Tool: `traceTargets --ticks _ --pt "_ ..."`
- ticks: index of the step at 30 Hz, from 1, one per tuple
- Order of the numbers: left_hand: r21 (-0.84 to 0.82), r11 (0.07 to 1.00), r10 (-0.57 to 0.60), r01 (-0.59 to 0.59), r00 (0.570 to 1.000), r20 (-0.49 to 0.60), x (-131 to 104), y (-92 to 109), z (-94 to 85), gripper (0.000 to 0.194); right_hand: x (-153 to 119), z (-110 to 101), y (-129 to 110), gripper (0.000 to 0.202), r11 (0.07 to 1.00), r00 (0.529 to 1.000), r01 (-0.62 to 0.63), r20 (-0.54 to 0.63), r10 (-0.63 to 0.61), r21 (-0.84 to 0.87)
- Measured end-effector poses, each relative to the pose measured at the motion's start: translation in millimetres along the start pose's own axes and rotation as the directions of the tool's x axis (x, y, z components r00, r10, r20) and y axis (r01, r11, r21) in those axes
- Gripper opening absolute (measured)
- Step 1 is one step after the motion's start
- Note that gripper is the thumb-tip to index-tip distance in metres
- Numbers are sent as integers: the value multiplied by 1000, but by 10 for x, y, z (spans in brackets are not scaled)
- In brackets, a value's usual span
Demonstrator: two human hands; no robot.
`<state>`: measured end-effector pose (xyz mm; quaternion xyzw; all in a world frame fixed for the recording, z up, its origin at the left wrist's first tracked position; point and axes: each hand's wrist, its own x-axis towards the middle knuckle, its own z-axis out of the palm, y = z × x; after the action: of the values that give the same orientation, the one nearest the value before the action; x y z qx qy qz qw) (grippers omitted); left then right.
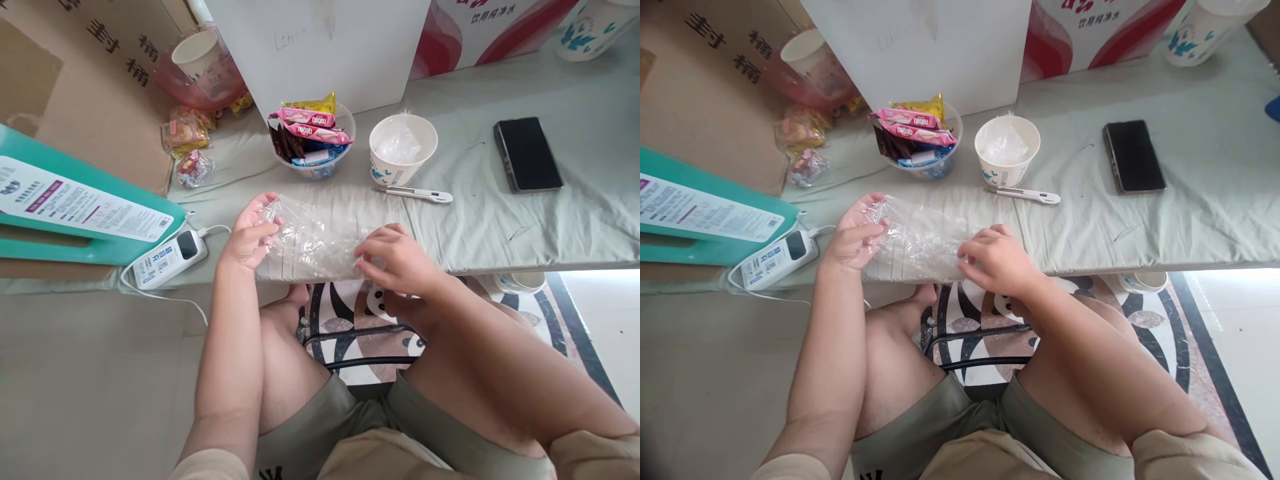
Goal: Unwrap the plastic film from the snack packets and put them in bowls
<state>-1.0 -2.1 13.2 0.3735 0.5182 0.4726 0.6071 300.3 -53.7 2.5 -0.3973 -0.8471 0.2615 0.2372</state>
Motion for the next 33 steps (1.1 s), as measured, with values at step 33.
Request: traceTargets --ticks 33 --pt "13 999 52 -53 996 67 -76 -301 637 41 218 63 24 25 545 849 -308 -34 528 780"
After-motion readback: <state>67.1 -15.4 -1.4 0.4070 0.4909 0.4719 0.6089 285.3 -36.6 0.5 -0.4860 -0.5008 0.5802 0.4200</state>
